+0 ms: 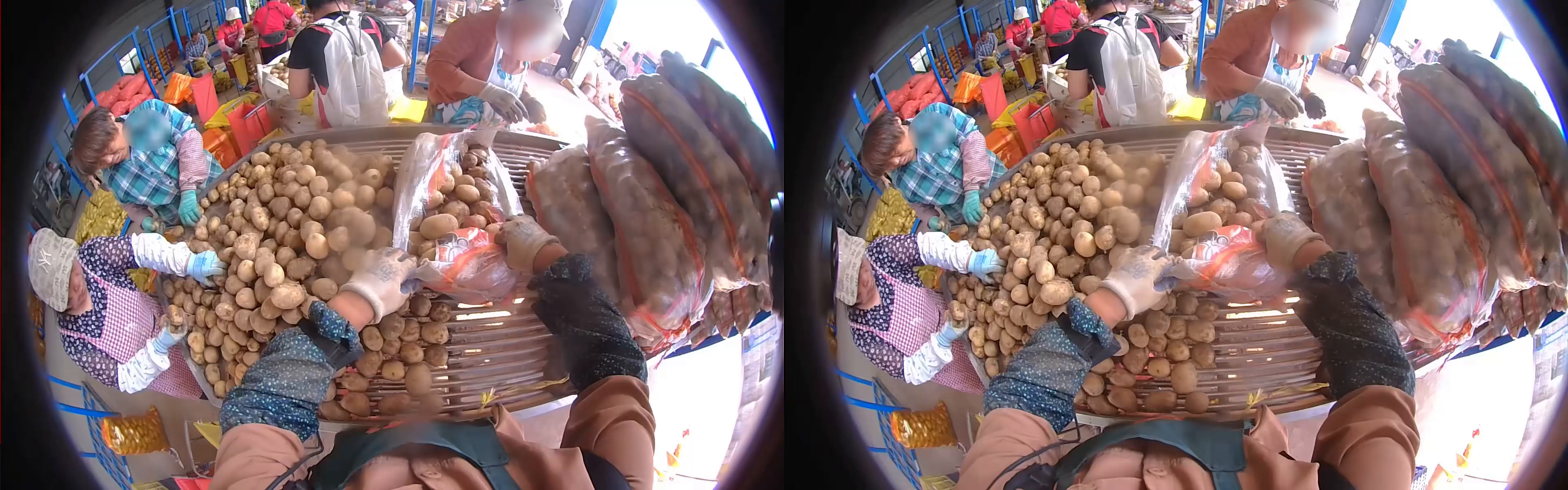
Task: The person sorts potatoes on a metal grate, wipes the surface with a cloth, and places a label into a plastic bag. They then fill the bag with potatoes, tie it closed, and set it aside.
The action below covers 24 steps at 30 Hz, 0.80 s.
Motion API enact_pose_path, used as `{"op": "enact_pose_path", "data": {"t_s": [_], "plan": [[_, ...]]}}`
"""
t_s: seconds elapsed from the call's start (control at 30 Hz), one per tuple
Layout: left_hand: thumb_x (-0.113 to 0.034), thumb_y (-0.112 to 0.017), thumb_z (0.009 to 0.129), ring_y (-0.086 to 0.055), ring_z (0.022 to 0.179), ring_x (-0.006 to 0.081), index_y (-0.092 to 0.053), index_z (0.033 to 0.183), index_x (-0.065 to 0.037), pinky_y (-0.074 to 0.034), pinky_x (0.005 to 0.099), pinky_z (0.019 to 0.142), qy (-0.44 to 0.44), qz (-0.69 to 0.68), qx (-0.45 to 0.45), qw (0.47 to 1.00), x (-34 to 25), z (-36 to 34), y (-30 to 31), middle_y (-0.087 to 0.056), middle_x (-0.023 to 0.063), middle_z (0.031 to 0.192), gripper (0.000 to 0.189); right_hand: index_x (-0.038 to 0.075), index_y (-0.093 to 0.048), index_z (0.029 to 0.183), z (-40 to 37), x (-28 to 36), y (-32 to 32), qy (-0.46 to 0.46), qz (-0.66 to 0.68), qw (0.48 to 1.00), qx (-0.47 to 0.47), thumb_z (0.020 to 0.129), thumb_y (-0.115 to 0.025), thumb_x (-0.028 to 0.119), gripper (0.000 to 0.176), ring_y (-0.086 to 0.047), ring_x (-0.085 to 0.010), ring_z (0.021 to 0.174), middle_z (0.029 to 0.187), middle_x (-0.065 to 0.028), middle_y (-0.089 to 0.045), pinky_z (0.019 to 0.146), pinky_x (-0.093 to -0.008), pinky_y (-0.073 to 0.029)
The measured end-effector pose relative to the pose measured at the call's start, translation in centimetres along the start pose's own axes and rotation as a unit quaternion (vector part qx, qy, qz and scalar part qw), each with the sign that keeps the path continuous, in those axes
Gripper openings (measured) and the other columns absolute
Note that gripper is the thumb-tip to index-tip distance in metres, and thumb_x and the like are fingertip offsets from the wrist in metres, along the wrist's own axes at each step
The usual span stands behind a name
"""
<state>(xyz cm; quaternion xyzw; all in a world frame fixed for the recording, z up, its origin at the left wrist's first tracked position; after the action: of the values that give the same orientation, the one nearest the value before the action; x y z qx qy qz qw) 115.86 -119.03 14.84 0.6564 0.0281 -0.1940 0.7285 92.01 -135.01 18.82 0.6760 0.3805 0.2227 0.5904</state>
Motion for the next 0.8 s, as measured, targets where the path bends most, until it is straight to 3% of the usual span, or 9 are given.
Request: {"op": "enact_pose_path", "data": {"t_s": [0.17, 0.3, 0.4, 0.47, 0.53, 0.6, 0.63, 0.67, 0.8], "plan": [[-0.03, -0.063, 0.084, -0.057, 0.105, 0.0313, -0.064, 0.113, -0.012, -0.044, 0.0446, 0.088, -0.081, -0.019, -0.021, 0.996, -0.2, 2.5, 0.3, -0.064, 0.0109, 0.106, 0.035, 0.012, -0.074, 0.093, -1.5, -2.5, -4.3, -0.102, -0.006, 0.992, 0.068, 0.077, -0.057, 0.019, 0.024, -0.066, -0.0332, 0.088, 0.091, -0.0152, -0.07, 0.083, -0.0427, -0.051], [-0.031, -0.067, 0.081, -0.058, 0.104, 0.0315, -0.064, 0.112, -0.009, -0.044, 0.0449, 0.089, -0.065, -0.026, -0.025, 0.997, 1.0, 3.3, 0.0, -0.064, 0.0115, 0.106, 0.038, 0.011, -0.074, 0.095, -0.3, -3.1, -3.6, -0.142, 0.029, 0.983, 0.111, 0.075, -0.061, 0.019, 0.025, -0.066, -0.0336, 0.088, 0.093, -0.0155, -0.07, 0.085, -0.0411, -0.052], [-0.033, -0.071, 0.077, -0.058, 0.103, 0.0311, -0.065, 0.108, -0.008, -0.044, 0.0439, 0.09, -0.056, -0.048, -0.044, 0.996, 1.5, 3.0, -0.8, -0.064, 0.0108, 0.108, 0.04, 0.01, -0.073, 0.099, 1.4, -6.7, -3.5, -0.074, 0.16, 0.982, 0.073, 0.077, -0.065, 0.017, 0.025, -0.068, -0.0276, 0.084, 0.092, -0.0133, -0.071, 0.081, -0.0367, -0.053], [-0.031, -0.071, 0.077, -0.058, 0.103, 0.0308, -0.065, 0.107, -0.008, -0.045, 0.0433, 0.089, -0.043, -0.054, -0.038, 0.997, 1.1, 3.2, -0.8, -0.064, 0.0105, 0.108, 0.039, 0.007, -0.074, 0.096, 3.7, -9.6, -3.6, -0.133, 0.487, 0.861, -0.064, 0.082, -0.064, 0.023, 0.023, -0.068, -0.0223, 0.081, 0.085, -0.0105, -0.072, 0.074, -0.0356, -0.052], [-0.029, -0.072, 0.076, -0.059, 0.1, 0.0301, -0.065, 0.106, -0.008, -0.046, 0.0424, 0.087, -0.046, -0.054, -0.05, 0.996, 0.9, 3.5, -1.3, -0.063, 0.0094, 0.106, 0.037, 0.007, -0.071, 0.103, 6.5, -8.8, -1.4, -0.184, 0.44, 0.871, -0.12, 0.085, -0.064, 0.011, 0.02, -0.066, -0.0123, 0.082, 0.09, -0.0079, -0.072, 0.075, -0.0293, -0.052], [-0.029, -0.073, 0.075, -0.059, 0.099, 0.0304, -0.065, 0.106, -0.008, -0.046, 0.0426, 0.086, -0.046, -0.051, -0.059, 0.996, 0.6, 3.9, -1.5, -0.063, 0.0095, 0.104, 0.038, 0.008, -0.07, 0.108, 11.1, -9.5, -2.0, -0.052, 0.181, 0.965, -0.18, 0.083, -0.064, 0.016, 0.026, -0.068, -0.0262, 0.087, 0.093, -0.0145, -0.071, 0.08, -0.0349, -0.052], [-0.03, -0.073, 0.075, -0.059, 0.097, 0.0306, -0.065, 0.106, -0.008, -0.046, 0.0428, 0.086, -0.049, -0.049, -0.074, 0.995, 0.4, 4.0, -1.4, -0.063, 0.0096, 0.102, 0.039, 0.009, -0.067, 0.114, 11.6, -7.4, 1.0, -0.122, 0.215, 0.958, -0.148, 0.081, -0.064, 0.018, 0.034, -0.066, -0.0356, 0.094, 0.099, -0.0183, -0.069, 0.084, -0.0397, -0.051], [-0.03, -0.073, 0.075, -0.059, 0.097, 0.0306, -0.065, 0.106, -0.008, -0.046, 0.0428, 0.086, -0.041, -0.047, -0.068, 0.996, 0.2, 4.0, -1.4, -0.063, 0.0096, 0.102, 0.039, 0.009, -0.06, 0.123, 14.5, -9.0, -1.2, -0.089, 0.234, 0.954, -0.164, 0.08, -0.062, 0.019, 0.044, -0.062, -0.0395, 0.1, 0.106, -0.0218, -0.066, 0.089, -0.0428, -0.049], [-0.033, -0.075, 0.074, -0.059, 0.096, 0.0306, -0.064, 0.111, -0.009, -0.046, 0.043, 0.084, -0.017, -0.066, -0.089, 0.994, -0.8, 3.3, -1.0, -0.063, 0.0098, 0.101, 0.045, 0.009, -0.049, 0.134, 20.9, -9.8, -2.6, -0.067, 0.173, 0.969, -0.165, 0.079, -0.062, 0.018, 0.057, -0.053, -0.0383, 0.119, 0.124, -0.0206, -0.058, 0.099, -0.0425, -0.044]]}}
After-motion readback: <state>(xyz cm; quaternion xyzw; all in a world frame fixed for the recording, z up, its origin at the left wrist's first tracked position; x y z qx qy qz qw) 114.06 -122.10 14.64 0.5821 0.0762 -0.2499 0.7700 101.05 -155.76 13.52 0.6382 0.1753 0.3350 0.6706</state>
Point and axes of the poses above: each hand's wrist, its own z-axis towards the middle knuckle, its own y-axis out of the back of the hand, x = y × z, the point moved 2 cm from there along z, towards the middle knuckle
